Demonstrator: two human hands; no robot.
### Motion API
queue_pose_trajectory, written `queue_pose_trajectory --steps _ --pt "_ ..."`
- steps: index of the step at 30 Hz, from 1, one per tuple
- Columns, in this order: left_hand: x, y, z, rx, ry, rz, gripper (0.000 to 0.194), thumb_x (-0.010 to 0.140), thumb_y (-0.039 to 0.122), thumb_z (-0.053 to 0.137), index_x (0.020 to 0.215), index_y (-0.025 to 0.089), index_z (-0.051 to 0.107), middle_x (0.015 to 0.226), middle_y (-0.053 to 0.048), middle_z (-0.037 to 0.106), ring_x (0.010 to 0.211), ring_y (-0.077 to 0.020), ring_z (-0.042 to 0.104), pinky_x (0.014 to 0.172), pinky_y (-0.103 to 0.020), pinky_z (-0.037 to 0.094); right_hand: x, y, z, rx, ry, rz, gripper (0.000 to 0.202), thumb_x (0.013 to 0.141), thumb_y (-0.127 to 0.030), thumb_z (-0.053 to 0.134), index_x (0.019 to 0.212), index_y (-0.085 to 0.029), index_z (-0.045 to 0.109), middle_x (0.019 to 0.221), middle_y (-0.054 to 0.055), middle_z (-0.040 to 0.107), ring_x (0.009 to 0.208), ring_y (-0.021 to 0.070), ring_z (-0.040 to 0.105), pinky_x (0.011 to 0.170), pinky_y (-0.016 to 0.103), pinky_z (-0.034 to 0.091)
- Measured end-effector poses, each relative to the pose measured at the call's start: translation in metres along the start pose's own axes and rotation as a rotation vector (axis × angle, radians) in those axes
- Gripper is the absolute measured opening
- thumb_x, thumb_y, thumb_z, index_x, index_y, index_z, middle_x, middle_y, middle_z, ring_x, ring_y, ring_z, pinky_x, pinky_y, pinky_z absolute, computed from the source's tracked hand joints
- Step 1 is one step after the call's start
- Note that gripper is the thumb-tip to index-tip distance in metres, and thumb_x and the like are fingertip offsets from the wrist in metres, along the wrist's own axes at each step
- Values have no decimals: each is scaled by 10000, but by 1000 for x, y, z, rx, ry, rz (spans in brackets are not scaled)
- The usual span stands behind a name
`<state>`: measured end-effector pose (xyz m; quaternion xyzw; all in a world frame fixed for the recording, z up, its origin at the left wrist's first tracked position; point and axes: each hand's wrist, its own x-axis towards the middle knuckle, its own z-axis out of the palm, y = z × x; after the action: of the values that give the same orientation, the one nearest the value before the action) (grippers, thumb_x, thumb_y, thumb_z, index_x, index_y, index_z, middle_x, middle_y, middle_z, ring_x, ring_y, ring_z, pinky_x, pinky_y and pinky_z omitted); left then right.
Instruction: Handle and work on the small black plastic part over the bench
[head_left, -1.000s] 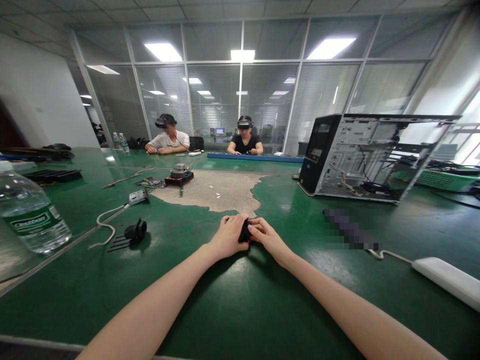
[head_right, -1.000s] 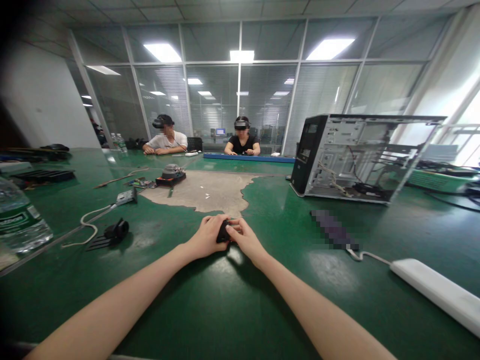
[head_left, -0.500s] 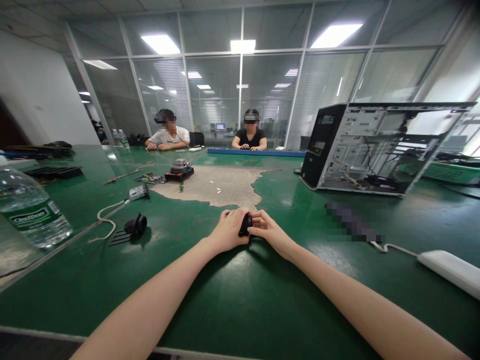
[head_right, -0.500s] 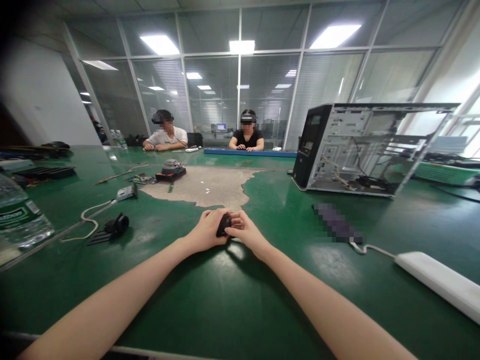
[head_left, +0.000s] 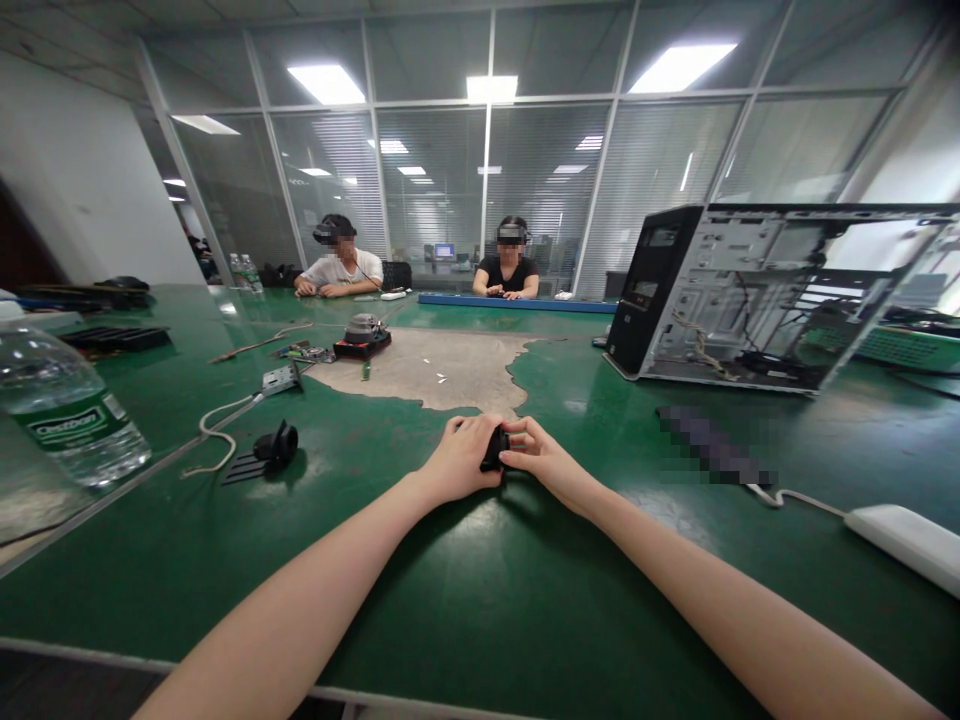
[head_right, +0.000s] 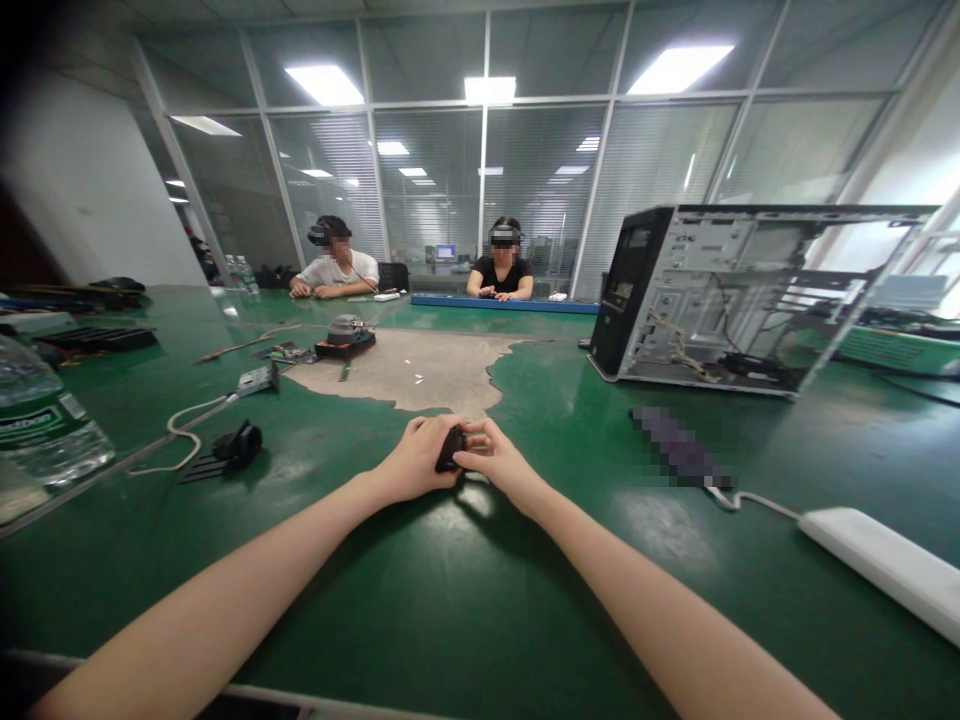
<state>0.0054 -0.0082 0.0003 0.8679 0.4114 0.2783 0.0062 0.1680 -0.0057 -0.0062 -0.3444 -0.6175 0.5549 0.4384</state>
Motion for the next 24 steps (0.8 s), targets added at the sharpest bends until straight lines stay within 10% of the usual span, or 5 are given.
queue_pose_trajectory --steps 24 --pt "0 1 0 8 12 -3 603 598 239 602 1127 222 313 1079 -49 500 1017 -227 452 908 -390 249 1 6 2 -5 53 25 318 693 -358 596 960 -210 509 839 20 601 786 147 572 771 325 430"
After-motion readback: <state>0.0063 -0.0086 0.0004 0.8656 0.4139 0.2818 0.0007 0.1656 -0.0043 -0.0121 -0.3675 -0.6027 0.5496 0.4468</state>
